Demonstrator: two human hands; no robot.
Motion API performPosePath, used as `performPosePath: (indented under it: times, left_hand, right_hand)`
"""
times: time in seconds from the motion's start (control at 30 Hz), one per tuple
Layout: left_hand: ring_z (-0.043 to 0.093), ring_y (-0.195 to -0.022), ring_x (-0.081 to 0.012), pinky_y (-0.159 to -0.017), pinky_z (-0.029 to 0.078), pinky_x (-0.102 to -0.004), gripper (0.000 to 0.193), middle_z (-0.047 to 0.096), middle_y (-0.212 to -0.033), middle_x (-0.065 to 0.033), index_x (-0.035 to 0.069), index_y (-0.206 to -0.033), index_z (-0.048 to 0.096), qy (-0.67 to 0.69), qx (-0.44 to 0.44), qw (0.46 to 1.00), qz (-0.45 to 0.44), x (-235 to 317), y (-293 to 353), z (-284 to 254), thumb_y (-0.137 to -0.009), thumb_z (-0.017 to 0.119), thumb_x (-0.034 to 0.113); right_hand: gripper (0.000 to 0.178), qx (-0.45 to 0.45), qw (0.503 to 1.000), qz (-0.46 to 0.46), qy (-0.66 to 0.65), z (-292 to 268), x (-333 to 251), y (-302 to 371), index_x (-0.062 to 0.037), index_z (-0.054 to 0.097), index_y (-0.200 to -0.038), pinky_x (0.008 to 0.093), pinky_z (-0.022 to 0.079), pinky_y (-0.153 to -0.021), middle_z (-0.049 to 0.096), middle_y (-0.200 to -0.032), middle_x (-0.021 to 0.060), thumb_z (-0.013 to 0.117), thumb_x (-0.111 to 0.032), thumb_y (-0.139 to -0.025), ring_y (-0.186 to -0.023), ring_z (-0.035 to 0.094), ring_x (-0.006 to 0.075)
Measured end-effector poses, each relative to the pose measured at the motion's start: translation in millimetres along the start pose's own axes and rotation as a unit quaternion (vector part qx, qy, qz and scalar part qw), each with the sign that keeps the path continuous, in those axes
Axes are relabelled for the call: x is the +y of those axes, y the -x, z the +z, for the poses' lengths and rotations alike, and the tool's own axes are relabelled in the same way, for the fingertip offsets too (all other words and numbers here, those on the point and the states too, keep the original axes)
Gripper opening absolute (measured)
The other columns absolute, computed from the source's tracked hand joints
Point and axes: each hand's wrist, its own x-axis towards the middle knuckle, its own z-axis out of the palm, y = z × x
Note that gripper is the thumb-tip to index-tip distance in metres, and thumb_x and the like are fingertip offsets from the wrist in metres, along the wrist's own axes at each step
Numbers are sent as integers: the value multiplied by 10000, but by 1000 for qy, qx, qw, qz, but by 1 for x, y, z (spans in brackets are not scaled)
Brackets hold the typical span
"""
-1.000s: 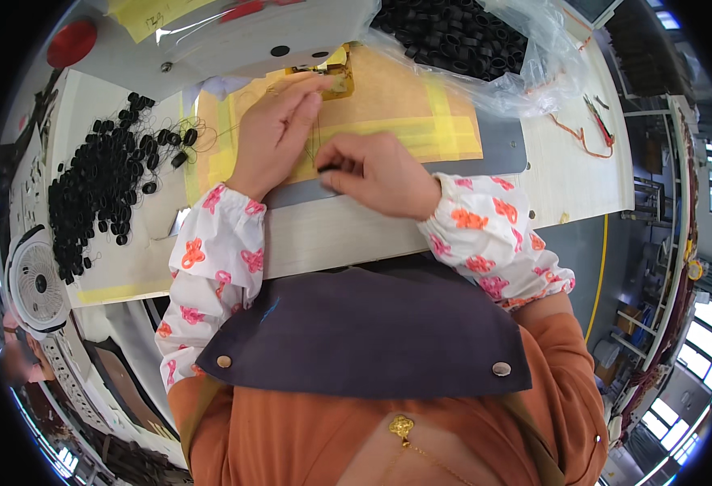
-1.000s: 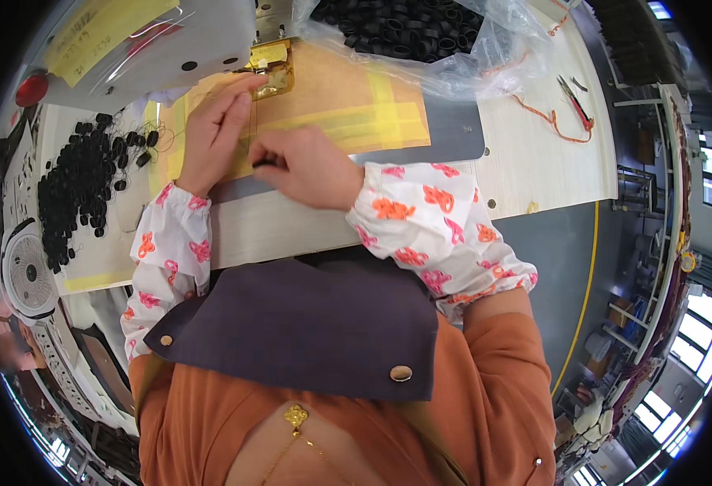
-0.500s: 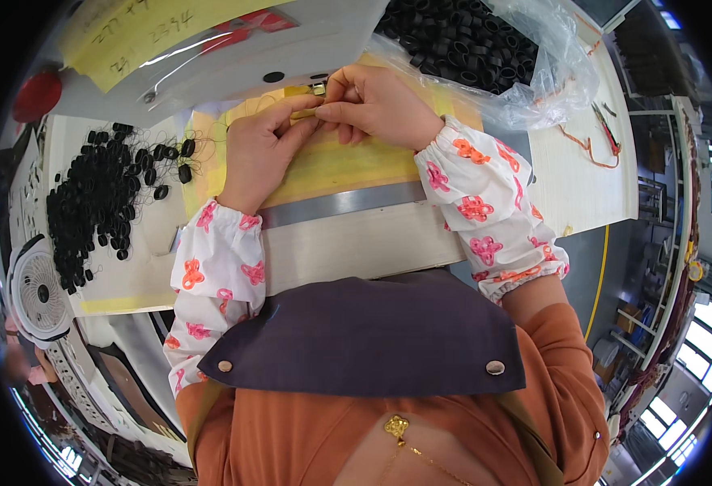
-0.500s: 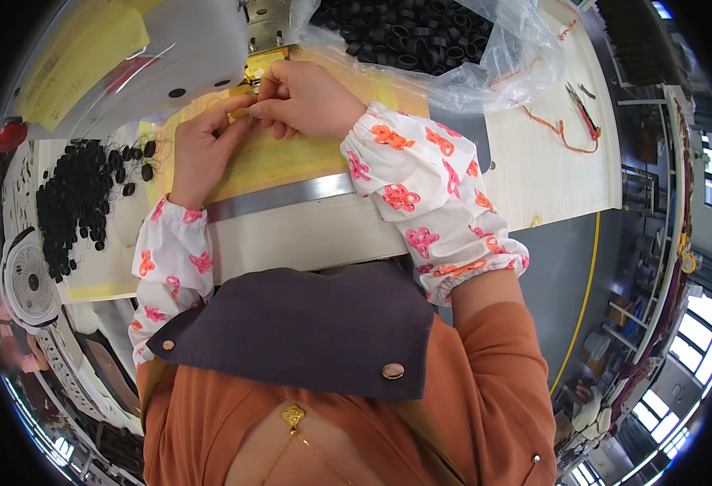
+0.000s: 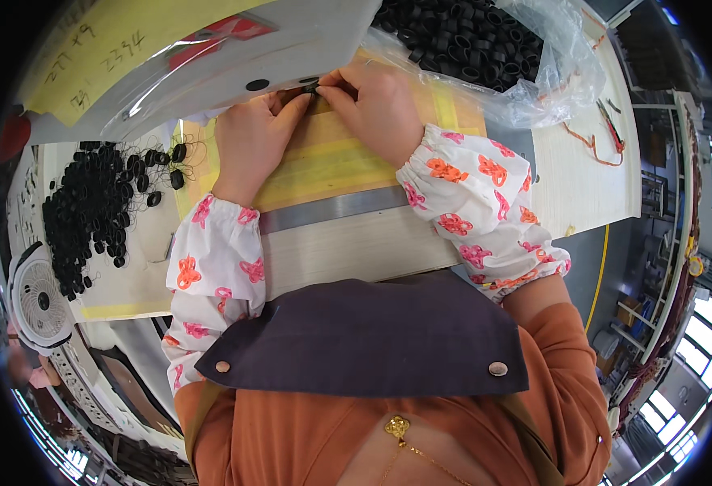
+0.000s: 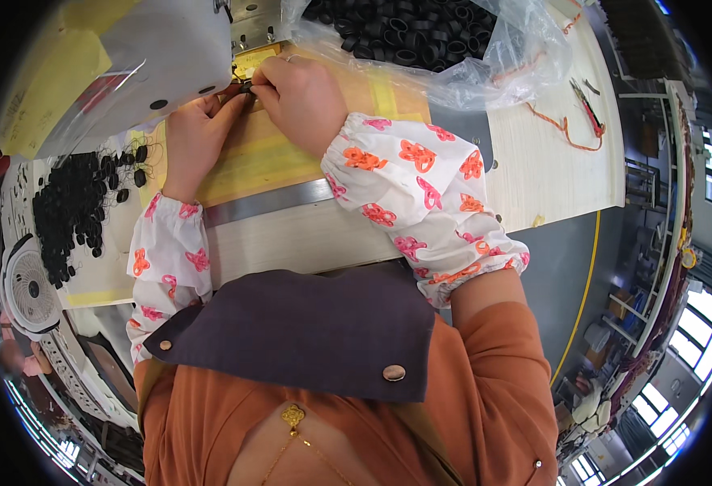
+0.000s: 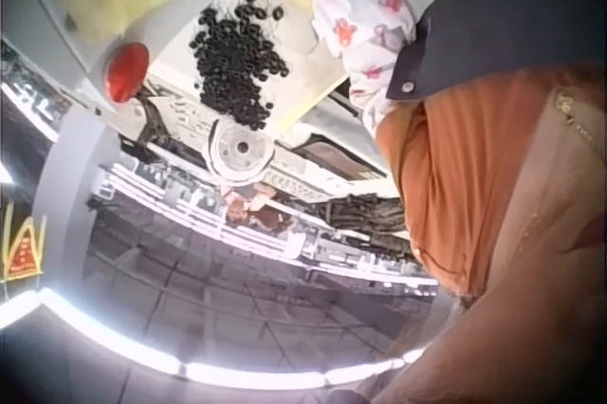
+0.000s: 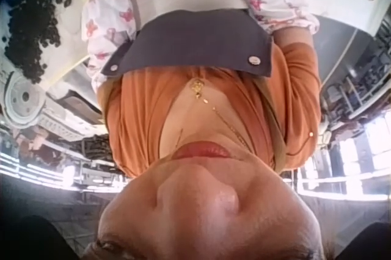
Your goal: The recorder is assembling small black components at a workstation, likely for a manufacturing task.
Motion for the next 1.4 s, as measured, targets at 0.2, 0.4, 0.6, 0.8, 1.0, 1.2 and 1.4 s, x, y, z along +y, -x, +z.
performPosePath:
  times: [0.2, 0.4, 0.6, 0.8, 1.0, 1.2, 1.4]
  left_hand:
    - [535, -487, -213, -492, 406, -317, 266, 570, -537, -58, 76, -757, 662, 66, 43, 997, 1, -1, -2, 6, -742, 607, 335]
    - [560, -522, -193, -532, 426, -288, 259, 620, -617, -56, 94, -821, 677, 140, 54, 989, -11, -6, -1, 12, -761, 599, 333]
    - [561, -526, -180, -539, 427, -274, 289, 626, -630, -56, 88, -823, 675, 81, 59, 995, 2, -3, -2, 7, -767, 601, 361]
    - [522, -501, -138, -506, 400, -278, 320, 587, -564, -30, 62, -789, 658, 114, 34, 993, 16, -8, -5, 4, -783, 595, 376]
    - [534, -516, -137, -508, 404, -275, 290, 601, -600, -23, 93, -838, 660, 84, 5, 996, 0, -6, -6, 0, -786, 585, 368]
    - [582, -589, -187, -552, 432, -287, 278, 627, -666, -44, 127, -873, 665, 53, 27, 997, 45, -11, -7, 3, -790, 566, 373]
    - [479, -476, -104, -485, 379, -264, 349, 563, -546, -41, 55, -793, 650, 115, 66, 989, 65, -16, -6, 8, -771, 616, 402]
  right_hand:
    - [67, 29, 999, 11, -33, 4, 3, -3, -10, 545, -683, 377, 442, -535, 563, -633, 132, 594, -54, -696, -606, 553, 311]
    - [88, 25, 999, 5, 22, 3, 4, -2, 15, 593, -770, 282, 462, -510, 612, -660, 124, 619, -43, -710, -542, 591, 221]
    - [76, 33, 999, 2, 29, 4, 4, -2, 19, 592, -756, 280, 461, -503, 610, -656, 129, 616, -34, -707, -541, 593, 227]
    - [71, 23, 999, -6, 26, 2, 3, -3, 19, 590, -747, 295, 459, -505, 606, -653, 134, 619, -31, -707, -553, 592, 243]
    - [75, 12, 998, 4, 55, 1, 2, -4, 20, 586, -741, 297, 458, -513, 603, -652, 137, 619, -38, -707, -558, 588, 256]
    - [81, 11, 999, 21, 28, 2, 2, -4, -26, 544, -697, 404, 451, -545, 572, -683, 147, 613, -70, -698, -636, 564, 337]
    - [86, -8, 998, 49, 25, 2, -1, -4, -25, 542, -702, 400, 455, -551, 573, -685, 143, 613, -70, -692, -641, 563, 330]
